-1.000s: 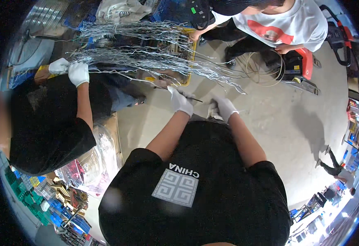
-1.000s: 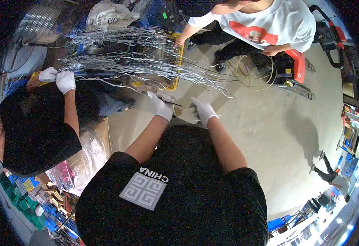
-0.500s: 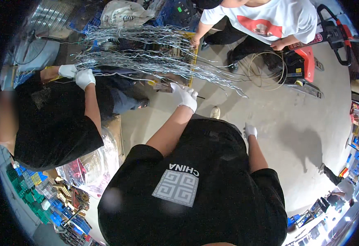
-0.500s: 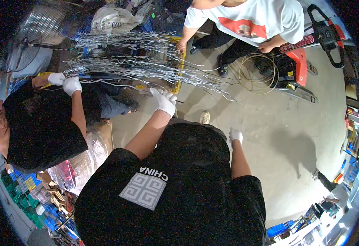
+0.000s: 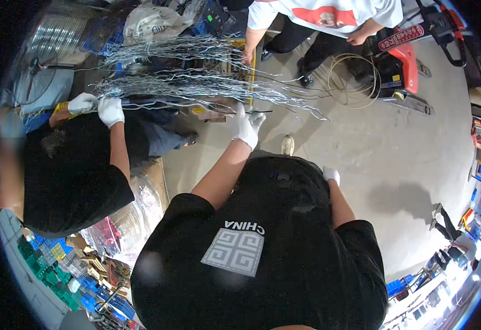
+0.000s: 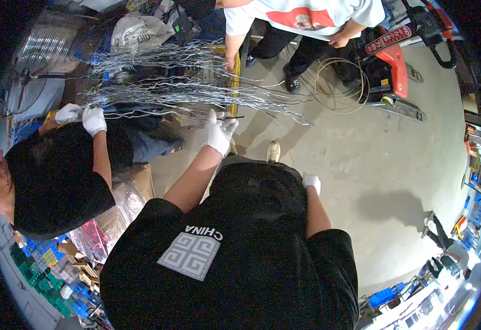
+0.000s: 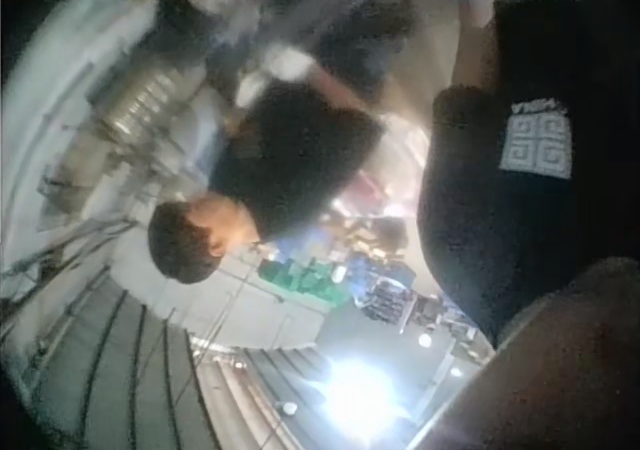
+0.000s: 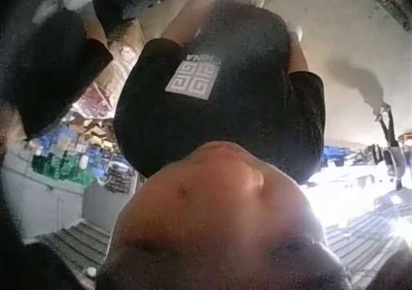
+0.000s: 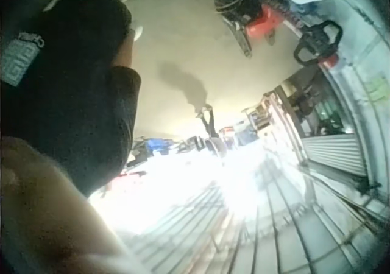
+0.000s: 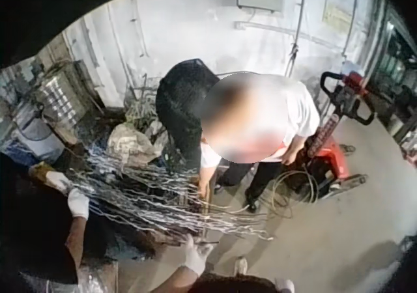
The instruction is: The recorder is inspecting and organizing bent metal wire components on a factory floor.
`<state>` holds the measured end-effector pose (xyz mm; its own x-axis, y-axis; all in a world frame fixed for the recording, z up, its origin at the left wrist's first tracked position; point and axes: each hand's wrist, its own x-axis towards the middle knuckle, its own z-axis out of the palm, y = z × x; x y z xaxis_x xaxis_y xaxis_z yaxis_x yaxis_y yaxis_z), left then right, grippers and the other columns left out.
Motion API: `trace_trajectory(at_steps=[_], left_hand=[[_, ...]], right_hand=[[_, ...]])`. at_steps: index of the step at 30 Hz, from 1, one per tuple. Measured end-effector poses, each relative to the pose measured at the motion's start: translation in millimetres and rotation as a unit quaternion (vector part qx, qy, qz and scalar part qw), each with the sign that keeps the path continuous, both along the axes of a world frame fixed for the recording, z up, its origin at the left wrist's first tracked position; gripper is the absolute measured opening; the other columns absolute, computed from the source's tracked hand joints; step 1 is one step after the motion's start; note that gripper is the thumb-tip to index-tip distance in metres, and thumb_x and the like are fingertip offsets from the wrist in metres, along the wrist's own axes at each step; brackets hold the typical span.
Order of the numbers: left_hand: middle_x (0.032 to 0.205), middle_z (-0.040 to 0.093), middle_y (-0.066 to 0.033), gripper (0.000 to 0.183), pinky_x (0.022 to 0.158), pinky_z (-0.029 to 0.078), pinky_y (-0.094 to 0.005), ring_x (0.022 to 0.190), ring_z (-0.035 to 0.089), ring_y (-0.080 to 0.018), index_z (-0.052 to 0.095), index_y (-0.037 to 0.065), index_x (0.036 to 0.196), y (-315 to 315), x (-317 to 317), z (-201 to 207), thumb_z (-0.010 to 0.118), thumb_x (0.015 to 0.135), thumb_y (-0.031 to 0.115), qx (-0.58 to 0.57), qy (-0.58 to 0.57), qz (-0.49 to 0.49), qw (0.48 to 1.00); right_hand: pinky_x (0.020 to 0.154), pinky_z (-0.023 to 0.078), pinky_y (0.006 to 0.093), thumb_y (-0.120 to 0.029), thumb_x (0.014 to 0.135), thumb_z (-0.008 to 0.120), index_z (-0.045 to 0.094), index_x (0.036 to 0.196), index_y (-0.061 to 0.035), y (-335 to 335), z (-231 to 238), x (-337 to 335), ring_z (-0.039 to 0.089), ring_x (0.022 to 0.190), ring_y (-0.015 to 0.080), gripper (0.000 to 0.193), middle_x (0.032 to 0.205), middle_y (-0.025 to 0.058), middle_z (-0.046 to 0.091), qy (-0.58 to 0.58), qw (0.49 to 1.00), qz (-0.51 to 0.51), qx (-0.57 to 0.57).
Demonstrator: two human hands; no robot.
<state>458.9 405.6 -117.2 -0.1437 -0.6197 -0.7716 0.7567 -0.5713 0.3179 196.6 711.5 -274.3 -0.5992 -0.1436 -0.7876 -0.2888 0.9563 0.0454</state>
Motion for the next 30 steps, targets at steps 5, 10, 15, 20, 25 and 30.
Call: trace_trajectory(at_steps=[5,10,15,20,25,30], left_hand=[[0.075,0.060,-0.0069,0.036,0.061,0.052,-0.0335,0.061,0.059,-0.0196,0.055,0.010,0.082,25.1,5.1,-23.4,0.052,0.089,0.045,-0.008,0.041,-0.102,0.994],[0.077,0.061,-0.0085,0.036,0.060,0.051,-0.0325,0.064,0.060,-0.0202,0.056,0.008,0.086,32.1,7.6,-18.1,0.051,0.090,0.043,-0.011,0.057,-0.150,0.987],[0.076,0.062,-0.0085,0.036,0.064,0.052,-0.0323,0.066,0.061,-0.0208,0.057,0.009,0.084,29.8,7.1,-19.1,0.052,0.090,0.043,-0.041,0.040,-0.165,0.985],[0.070,0.060,-0.0073,0.037,0.068,0.052,-0.0341,0.066,0.061,-0.0223,0.056,0.011,0.074,23.6,-10.0,1.0,0.051,0.089,0.045,-0.043,0.108,-0.111,0.987],[0.060,0.052,-0.0058,0.043,0.069,0.050,-0.0385,0.063,0.057,-0.0244,0.048,0.013,0.063,24.5,-19.0,10.0,0.047,0.091,0.045,-0.031,0.217,-0.052,0.974],[0.054,0.043,-0.0045,0.047,0.067,0.047,-0.0423,0.060,0.054,-0.0256,0.039,0.014,0.058,29.5,-18.3,0.9,0.043,0.093,0.044,-0.010,0.246,-0.061,0.967]], right_hand=[[0.084,0.046,0.0430,-0.045,0.079,0.041,0.063,0.102,-0.0001,-20.0,26.8,7.7,0.055,0.103,0.0390,0.055,0.109,0.0192,0.061,0.003,0.999,0.042,0.006],[0.084,0.045,0.0433,-0.043,0.079,0.041,0.063,0.101,0.0003,-14.3,18.0,2.5,0.055,0.102,0.0393,0.054,0.108,0.0195,0.061,0.004,0.999,0.040,0.011],[0.084,0.045,0.0435,-0.043,0.078,0.041,0.063,0.101,0.0005,-9.0,3.2,-1.6,0.055,0.102,0.0396,0.053,0.107,0.0196,0.061,0.005,0.999,0.031,0.010],[0.084,0.045,0.0435,-0.042,0.078,0.042,0.063,0.101,0.0005,-25.7,28.9,6.8,0.055,0.102,0.0398,0.053,0.107,0.0198,0.061,-0.001,0.998,0.060,0.005],[0.084,0.045,0.0437,-0.042,0.077,0.042,0.063,0.101,0.0007,-33.2,43.1,7.3,0.055,0.101,0.0400,0.053,0.107,0.0199,0.061,0.003,0.997,0.081,0.012],[0.083,0.045,0.0440,-0.043,0.077,0.042,0.063,0.100,0.0007,-35.6,48.8,8.5,0.056,0.101,0.0400,0.054,0.107,0.0197,0.061,0.003,0.997,0.070,0.012]])
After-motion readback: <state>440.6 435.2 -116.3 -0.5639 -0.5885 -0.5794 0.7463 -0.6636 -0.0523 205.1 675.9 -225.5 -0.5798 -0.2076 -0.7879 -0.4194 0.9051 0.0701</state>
